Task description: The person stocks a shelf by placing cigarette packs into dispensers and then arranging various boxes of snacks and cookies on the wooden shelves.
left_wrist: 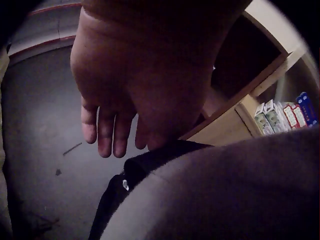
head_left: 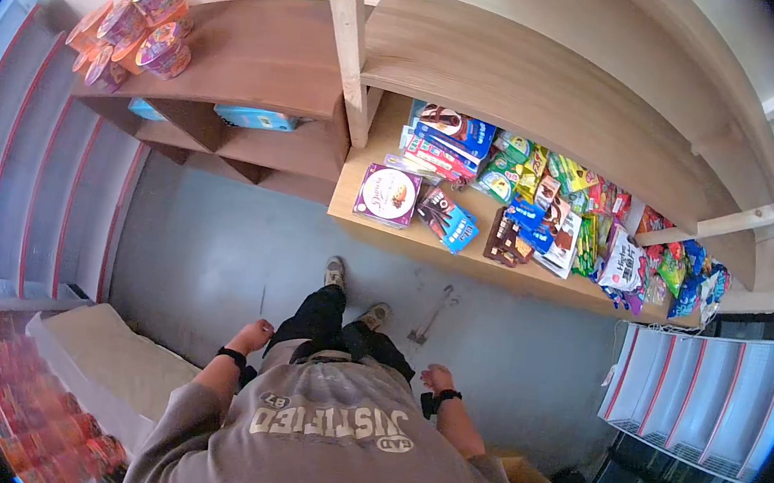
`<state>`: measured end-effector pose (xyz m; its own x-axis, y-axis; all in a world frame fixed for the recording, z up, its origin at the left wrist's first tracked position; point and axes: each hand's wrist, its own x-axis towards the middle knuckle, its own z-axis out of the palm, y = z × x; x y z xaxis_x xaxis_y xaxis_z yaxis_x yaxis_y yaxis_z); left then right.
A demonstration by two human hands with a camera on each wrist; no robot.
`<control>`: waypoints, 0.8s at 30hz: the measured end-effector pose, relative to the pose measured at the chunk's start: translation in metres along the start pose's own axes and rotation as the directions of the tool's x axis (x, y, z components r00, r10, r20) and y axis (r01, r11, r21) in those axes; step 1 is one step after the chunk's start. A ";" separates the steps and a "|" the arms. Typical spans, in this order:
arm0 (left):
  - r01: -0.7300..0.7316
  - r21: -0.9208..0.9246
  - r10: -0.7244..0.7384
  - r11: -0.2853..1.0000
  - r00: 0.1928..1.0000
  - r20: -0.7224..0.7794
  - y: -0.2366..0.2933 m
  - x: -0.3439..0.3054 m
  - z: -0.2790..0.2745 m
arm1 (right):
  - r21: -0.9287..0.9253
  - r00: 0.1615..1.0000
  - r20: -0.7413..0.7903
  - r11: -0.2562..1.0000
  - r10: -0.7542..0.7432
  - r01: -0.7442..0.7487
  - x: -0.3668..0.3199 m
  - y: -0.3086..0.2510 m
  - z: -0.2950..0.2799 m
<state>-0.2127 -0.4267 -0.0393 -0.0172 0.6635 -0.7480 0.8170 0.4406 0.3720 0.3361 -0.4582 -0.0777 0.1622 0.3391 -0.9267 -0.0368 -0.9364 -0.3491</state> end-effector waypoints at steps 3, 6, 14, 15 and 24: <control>-0.028 -0.028 0.028 0.999 0.999 -0.024 0.009 -0.010 -0.006 | 0.016 1.000 0.016 1.000 0.015 -0.015 0.010 0.009 0.001; -0.046 0.011 0.046 0.999 0.999 -0.006 0.018 -0.022 -0.017 | 0.022 0.999 0.031 1.000 0.019 -0.019 0.022 0.009 0.001; 0.078 -0.153 -0.083 0.985 0.996 -0.029 -0.009 -0.020 -0.015 | -0.082 0.975 0.144 0.980 -0.171 0.184 0.056 -0.042 0.019; 0.071 -0.083 -0.069 0.994 0.997 0.019 -0.009 -0.018 -0.017 | -0.086 0.962 0.181 0.971 -0.203 0.222 0.057 -0.057 0.024; -0.071 -0.077 0.065 0.995 0.996 -0.068 0.070 0.012 -0.074 | 0.220 0.848 0.108 0.844 -0.519 0.489 -0.048 -0.219 0.064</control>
<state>-0.1979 -0.3436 0.0185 -0.0031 0.7308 -0.6826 0.7695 0.4377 0.4651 0.2731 -0.2636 0.0348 0.0500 0.7834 -0.6195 -0.1691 -0.6047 -0.7783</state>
